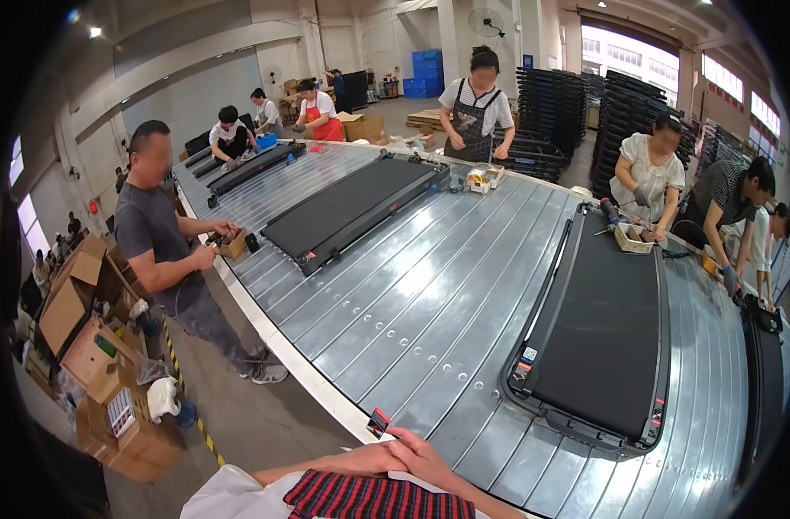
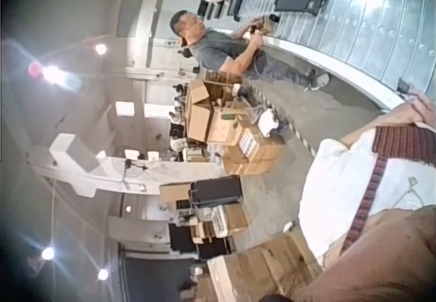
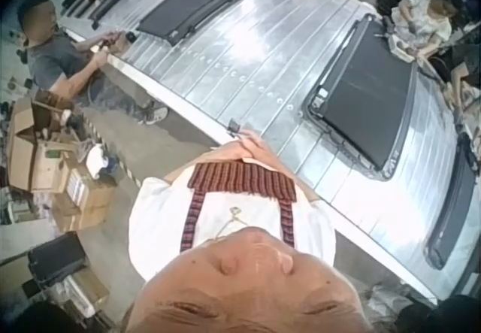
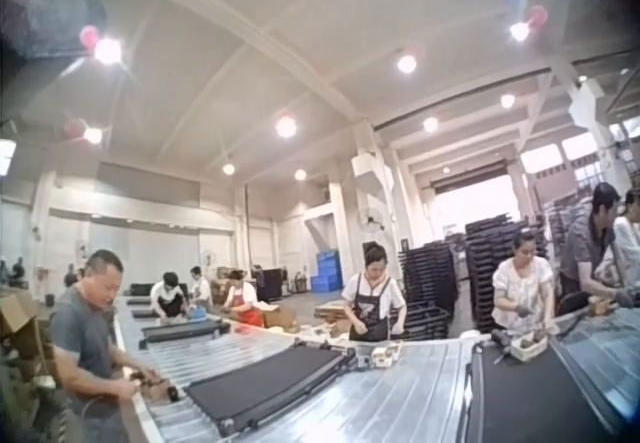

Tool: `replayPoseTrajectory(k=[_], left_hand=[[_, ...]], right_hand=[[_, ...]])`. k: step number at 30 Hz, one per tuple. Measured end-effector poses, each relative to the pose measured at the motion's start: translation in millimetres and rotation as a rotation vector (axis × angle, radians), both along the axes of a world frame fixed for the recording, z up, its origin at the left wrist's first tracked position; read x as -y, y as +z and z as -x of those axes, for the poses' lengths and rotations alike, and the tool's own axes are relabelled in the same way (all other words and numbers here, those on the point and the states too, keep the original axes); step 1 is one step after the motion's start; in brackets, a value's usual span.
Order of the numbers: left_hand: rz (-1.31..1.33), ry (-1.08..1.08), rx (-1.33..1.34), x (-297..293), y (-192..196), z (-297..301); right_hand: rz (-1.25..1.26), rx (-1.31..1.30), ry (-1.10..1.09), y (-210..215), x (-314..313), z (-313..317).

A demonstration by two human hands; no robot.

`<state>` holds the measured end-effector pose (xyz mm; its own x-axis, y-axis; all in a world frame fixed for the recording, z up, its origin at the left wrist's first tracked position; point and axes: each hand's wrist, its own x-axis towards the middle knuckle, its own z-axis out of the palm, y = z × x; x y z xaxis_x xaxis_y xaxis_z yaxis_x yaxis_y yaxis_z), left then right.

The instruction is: Apply product labels and stickers to treadmill units on a factory assembly line.

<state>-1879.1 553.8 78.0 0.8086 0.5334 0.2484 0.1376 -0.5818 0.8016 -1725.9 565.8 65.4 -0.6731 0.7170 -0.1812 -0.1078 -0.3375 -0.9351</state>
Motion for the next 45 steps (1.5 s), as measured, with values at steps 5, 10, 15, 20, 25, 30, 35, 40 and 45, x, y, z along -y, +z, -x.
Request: replayPoseTrajectory(k=[5, 10, 15, 20, 25, 30, 35, 40, 45], left_hand=[[0.022, 0.082, -0.016, 0.3, 2.7, 4.4], [0.154, 0.127, -0.057, 4.4, -6.8, 18.1], [0.192, 0.133, -0.150, 11.4, -8.6, 40.2], [0.076, 0.274, -0.040, 18.3, -13.0, 70.4], [0.450, 0.386, -0.019, 22.7, 9.9, 114.4], [0.703, 0.535, 0.033, 28.8, -8.1, 171.1], [0.766, 0.479, 0.026, 33.2, -4.7, 227.6], [0.912, 0.372, 0.309, 42.3, -69.6, 282.1], [1.164, 0.526, 0.245, 47.1, -57.9, 331.0]], right_hand=[[-0.086, 0.063, 0.025, -7.7, -8.6, 4.4], [0.052, 0.055, 0.064, 0.4, -10.9, 18.3], [0.021, 0.093, 0.132, -5.9, -13.7, 38.4], [0.078, 0.067, 0.183, -7.6, -17.2, 75.4], [0.088, 0.073, 0.238, -14.6, -21.4, 124.2], [0.095, 0.087, 0.264, -13.4, -20.6, 182.0], [0.119, 0.159, 0.246, -10.3, -18.7, 237.7], [0.125, 0.200, 0.281, -6.2, -11.0, 294.4], [0.104, 0.210, 0.251, -2.4, -0.7, 347.0]])
